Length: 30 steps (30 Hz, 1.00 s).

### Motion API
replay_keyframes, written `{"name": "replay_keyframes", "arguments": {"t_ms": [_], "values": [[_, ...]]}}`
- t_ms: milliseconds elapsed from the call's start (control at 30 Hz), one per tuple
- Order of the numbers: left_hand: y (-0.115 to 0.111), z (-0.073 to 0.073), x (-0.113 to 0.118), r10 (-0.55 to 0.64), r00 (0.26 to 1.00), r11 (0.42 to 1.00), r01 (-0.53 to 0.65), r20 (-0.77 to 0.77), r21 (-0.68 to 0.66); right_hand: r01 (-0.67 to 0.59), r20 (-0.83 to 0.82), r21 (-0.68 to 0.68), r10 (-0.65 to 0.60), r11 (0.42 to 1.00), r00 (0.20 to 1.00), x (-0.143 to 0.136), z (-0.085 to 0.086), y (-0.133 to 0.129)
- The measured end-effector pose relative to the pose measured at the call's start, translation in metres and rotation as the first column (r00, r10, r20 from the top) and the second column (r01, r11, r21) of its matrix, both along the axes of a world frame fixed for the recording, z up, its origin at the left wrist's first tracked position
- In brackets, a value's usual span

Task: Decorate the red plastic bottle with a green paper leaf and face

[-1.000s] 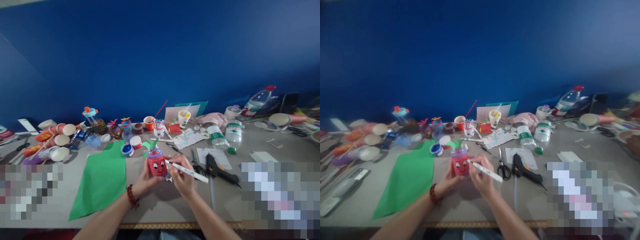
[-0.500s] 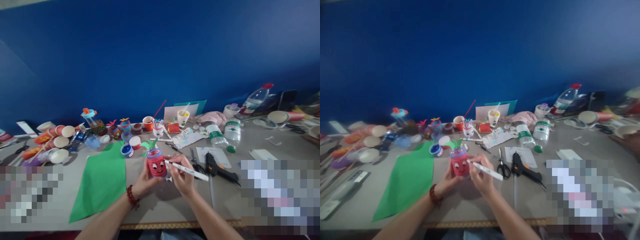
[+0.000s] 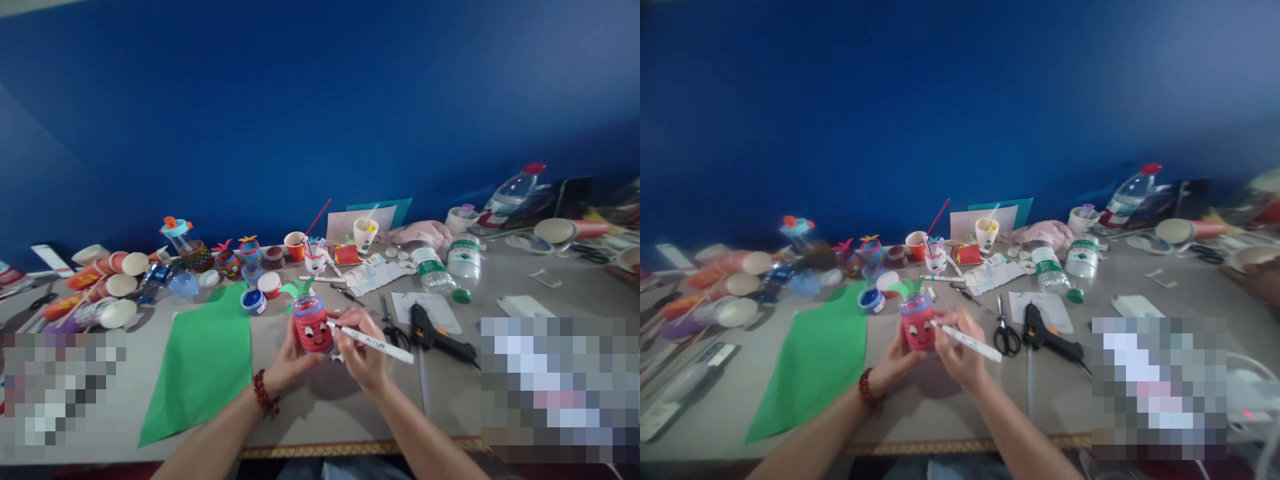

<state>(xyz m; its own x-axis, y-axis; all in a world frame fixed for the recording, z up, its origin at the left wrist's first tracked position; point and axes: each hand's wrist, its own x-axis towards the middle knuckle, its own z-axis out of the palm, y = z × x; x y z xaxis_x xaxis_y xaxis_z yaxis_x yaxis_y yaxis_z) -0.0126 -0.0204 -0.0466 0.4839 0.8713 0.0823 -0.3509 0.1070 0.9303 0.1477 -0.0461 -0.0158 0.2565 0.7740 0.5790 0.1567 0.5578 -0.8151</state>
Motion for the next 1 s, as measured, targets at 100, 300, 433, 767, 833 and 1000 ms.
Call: {"name": "replay_keyframes", "arguments": {"t_ms": [100,300,433,767,833,1000], "values": [[-0.0002,-0.0015,-0.001,-0.007,1.0,1.0,0.007,0.004,0.004,0.0,-0.049,0.011,0.0,1.0,0.999,-0.0007,-0.0005,-0.0001],[0.0,-0.0036,-0.0016,-0.003,1.0,1.0,0.003,0.013,0.001,0.006,-0.083,0.002,-0.006,1.0,0.997,-0.0008,-0.0001,-0.0004],[0.0002,-0.0028,-0.0013,-0.007,1.0,1.0,0.007,0.016,0.006,0.011,-0.07,-0.004,-0.012,1.0,0.997,-0.0006,-0.0013,-0.0001],[-0.0004,-0.0026,-0.0018,0.005,1.0,1.0,-0.005,0.013,-0.01,-0.015,-0.034,-0.002,0.015,1.0,0.999,0.0006,-0.0029,0.0002],[0.0001,-0.0046,-0.0023,0.001,1.0,1.0,-0.001,0.012,0.0,-0.032,-0.081,0.012,0.033,0.999,0.996,0.0,-0.0014,0.0001],[0.0009,-0.0099,-0.0035,-0.008,0.999,1.0,0.008,0.032,0.002,-0.029,-0.189,-0.039,0.021,0.999,0.982,0.0,0.0023,0.0002]]}}
